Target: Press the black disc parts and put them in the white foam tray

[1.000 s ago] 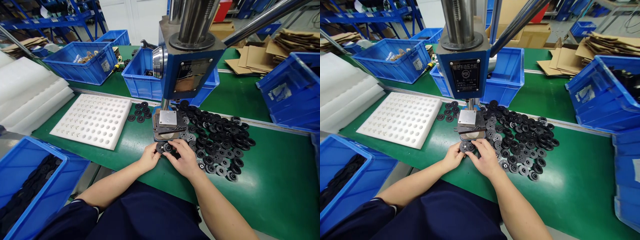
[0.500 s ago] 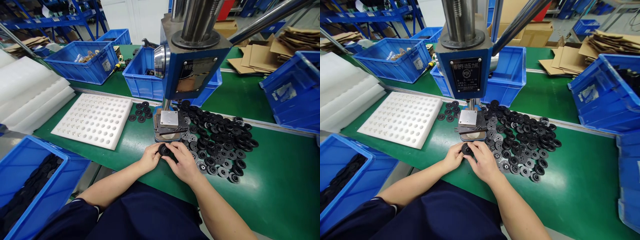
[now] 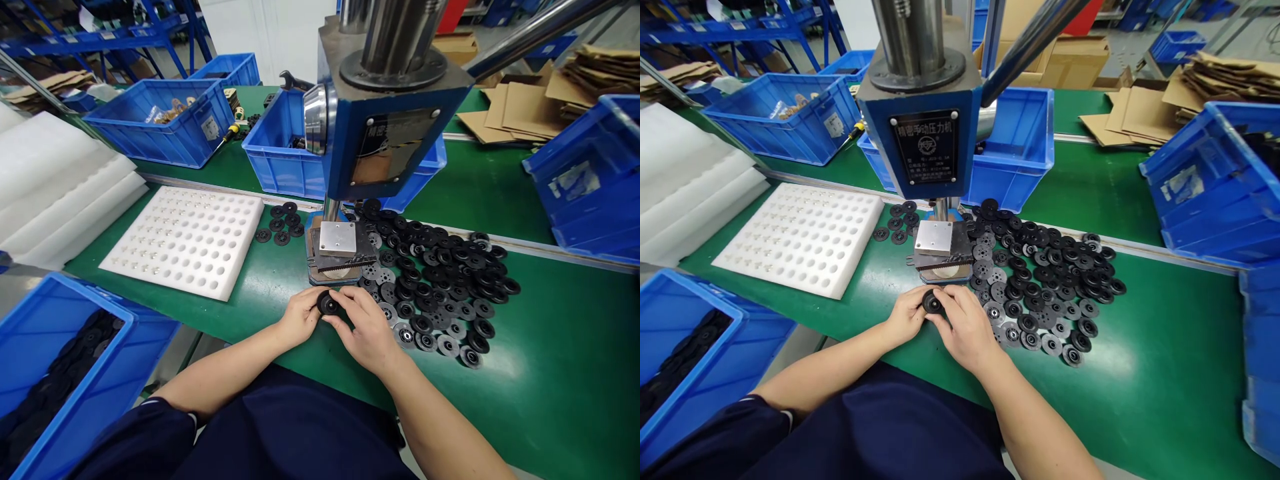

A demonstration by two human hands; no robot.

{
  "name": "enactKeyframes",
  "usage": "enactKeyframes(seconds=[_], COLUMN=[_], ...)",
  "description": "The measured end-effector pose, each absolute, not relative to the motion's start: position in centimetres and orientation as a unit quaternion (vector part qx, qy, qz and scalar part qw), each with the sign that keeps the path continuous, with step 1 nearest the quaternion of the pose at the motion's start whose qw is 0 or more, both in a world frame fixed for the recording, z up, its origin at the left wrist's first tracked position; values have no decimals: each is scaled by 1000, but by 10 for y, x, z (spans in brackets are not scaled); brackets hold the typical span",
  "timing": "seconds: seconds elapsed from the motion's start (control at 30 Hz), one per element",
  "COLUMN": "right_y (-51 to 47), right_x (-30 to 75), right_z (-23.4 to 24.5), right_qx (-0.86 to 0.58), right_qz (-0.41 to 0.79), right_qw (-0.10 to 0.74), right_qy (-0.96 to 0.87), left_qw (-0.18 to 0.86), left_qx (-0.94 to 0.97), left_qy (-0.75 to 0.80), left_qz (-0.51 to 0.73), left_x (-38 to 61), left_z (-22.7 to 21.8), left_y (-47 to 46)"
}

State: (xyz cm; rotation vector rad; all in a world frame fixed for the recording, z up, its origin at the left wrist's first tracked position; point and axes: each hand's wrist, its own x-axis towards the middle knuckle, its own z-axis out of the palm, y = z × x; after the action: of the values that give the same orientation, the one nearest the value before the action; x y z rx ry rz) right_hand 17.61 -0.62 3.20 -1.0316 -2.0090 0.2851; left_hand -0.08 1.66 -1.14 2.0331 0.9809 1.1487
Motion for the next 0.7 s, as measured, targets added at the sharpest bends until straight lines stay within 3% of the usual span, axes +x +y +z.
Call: enactKeyframes(seconds=[0.7], right_y=[-2], right_x=[174], right_z=[16], right_qx=[-447], right_qz=[162], right_qw=[425], right_qy=[-770], left_qw=[350], left_qx=[754], left_qy=[397], left_qz=[388], left_x=[-2], left_z=[-8], left_y=[18])
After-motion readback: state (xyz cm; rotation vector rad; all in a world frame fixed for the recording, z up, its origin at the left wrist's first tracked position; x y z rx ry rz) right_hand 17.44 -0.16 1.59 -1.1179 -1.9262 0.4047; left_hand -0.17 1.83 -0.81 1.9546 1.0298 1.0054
